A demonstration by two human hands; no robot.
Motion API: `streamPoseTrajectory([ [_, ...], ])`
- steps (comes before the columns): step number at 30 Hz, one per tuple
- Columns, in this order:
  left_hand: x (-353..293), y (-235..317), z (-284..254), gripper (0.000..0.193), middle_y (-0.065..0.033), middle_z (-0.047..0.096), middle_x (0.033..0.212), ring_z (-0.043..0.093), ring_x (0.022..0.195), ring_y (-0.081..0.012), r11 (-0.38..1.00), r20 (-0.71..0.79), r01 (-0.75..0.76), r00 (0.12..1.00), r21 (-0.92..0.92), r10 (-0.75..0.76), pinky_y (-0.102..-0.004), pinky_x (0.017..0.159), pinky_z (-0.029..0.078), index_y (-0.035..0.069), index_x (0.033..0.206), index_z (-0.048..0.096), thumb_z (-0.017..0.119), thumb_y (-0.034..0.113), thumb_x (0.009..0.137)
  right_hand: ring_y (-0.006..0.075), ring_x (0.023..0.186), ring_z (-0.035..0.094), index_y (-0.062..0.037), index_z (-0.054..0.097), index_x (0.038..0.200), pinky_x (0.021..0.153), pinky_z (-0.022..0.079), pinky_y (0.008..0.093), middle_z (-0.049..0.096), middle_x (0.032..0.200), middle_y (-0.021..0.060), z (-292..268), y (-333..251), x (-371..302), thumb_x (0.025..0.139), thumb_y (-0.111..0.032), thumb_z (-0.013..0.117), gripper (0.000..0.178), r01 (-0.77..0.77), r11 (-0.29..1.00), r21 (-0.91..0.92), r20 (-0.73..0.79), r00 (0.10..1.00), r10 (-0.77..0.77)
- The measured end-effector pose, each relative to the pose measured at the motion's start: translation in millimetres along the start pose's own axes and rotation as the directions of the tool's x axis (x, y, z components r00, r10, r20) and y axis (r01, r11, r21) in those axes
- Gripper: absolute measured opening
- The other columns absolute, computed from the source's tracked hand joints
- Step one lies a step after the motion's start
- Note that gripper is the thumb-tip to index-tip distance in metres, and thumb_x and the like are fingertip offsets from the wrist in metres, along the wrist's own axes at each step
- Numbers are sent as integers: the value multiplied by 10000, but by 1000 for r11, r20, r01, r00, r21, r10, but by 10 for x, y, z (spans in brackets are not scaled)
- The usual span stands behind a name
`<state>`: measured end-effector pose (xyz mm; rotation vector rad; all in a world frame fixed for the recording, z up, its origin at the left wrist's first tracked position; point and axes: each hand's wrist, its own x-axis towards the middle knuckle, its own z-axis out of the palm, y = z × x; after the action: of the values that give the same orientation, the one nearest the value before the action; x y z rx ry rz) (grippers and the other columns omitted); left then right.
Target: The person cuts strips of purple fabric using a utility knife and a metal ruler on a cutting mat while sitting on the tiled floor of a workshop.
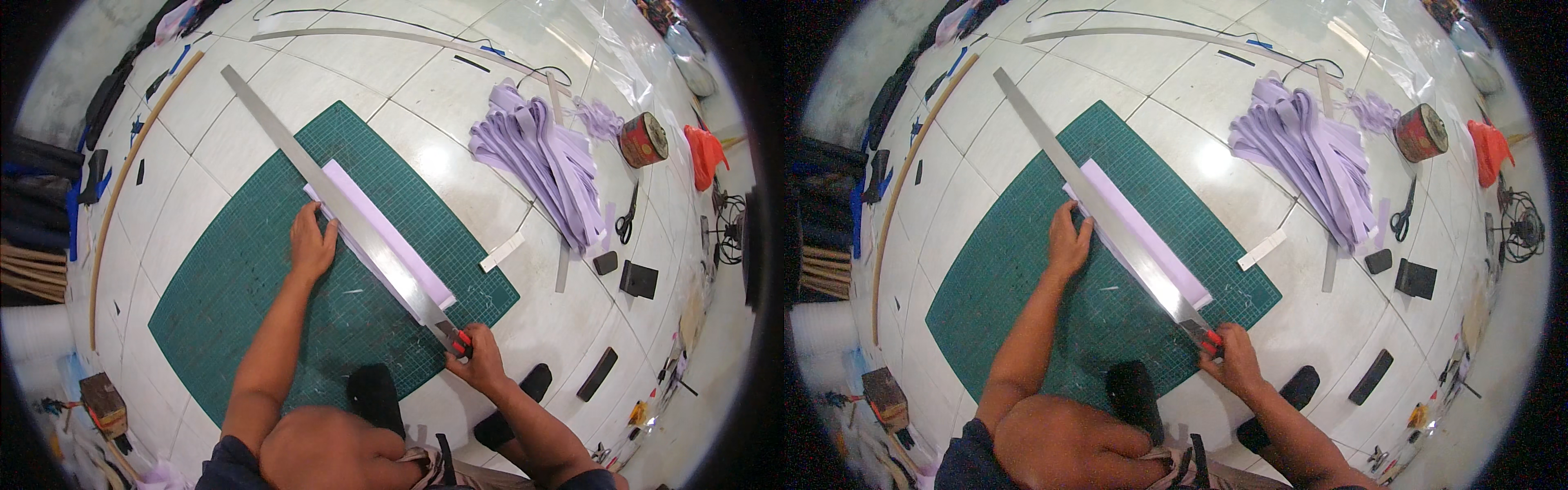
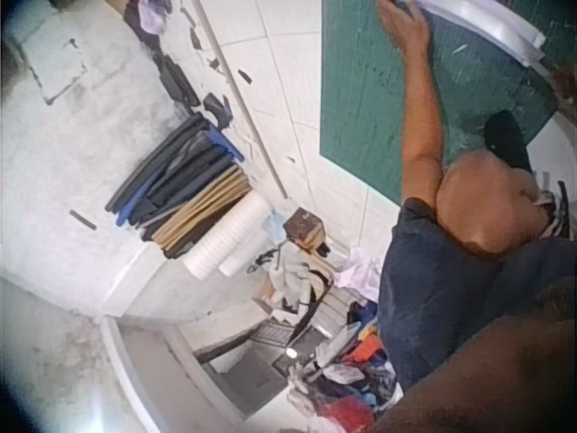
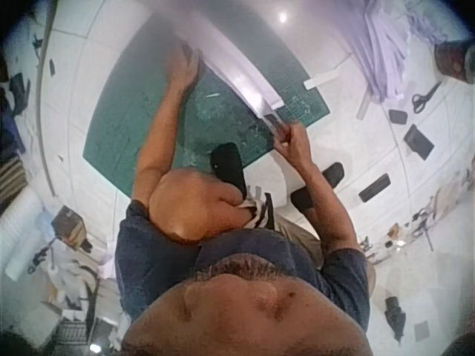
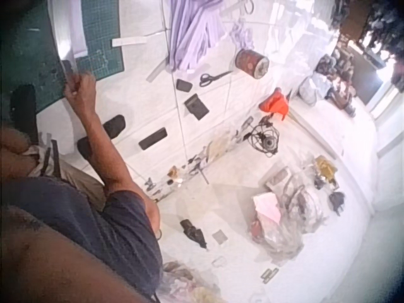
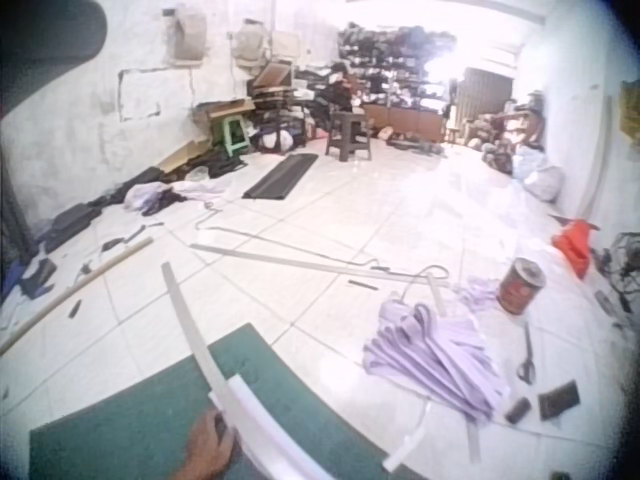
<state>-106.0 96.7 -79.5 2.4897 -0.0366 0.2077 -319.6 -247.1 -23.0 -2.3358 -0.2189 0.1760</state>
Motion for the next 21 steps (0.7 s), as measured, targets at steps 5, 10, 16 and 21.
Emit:
streamPoseTrajectory([
  [5,-14,3,-14,490,-215,548,1297,516,1223,-406,1000,5,-21,1000,6,21,-504,1047,381,2,1323,473,629,242,924,359,922,565,-11,494,1084,789,487,420,545,1015,187,-1,9,-1,693,-128,835,531,-77,997,20,23,997,76],
  [10,-16,-6,-17,518,-212,545,1305,513,1230,-404,998,-8,-62,998,27,62,-506,1048,379,9,1350,476,635,252,921,377,926,558,-8,492,1095,787,478,446,540,1005,198,37,42,3,715,-147,827,525,-111,993,31,51,993,109],
  [16,1,31,6,584,-229,521,1359,491,1272,-412,998,65,-58,996,23,56,-512,1072,367,2,1379,467,645,307,914,402,958,553,-8,489,1098,807,478,471,533,1031,205,86,140,17,736,-181,822,522,-193,981,-4,103,976,193],
  [21,-19,-100,-17,704,-271,456,1427,445,1311,-449,998,99,-55,994,36,52,-526,1089,353,-10,1405,445,689,403,888,386,925,564,-26,501,1035,766,483,463,534,1025,194,22,20,149,768,-222,836,471,-240,971,1,45,970,240],
])
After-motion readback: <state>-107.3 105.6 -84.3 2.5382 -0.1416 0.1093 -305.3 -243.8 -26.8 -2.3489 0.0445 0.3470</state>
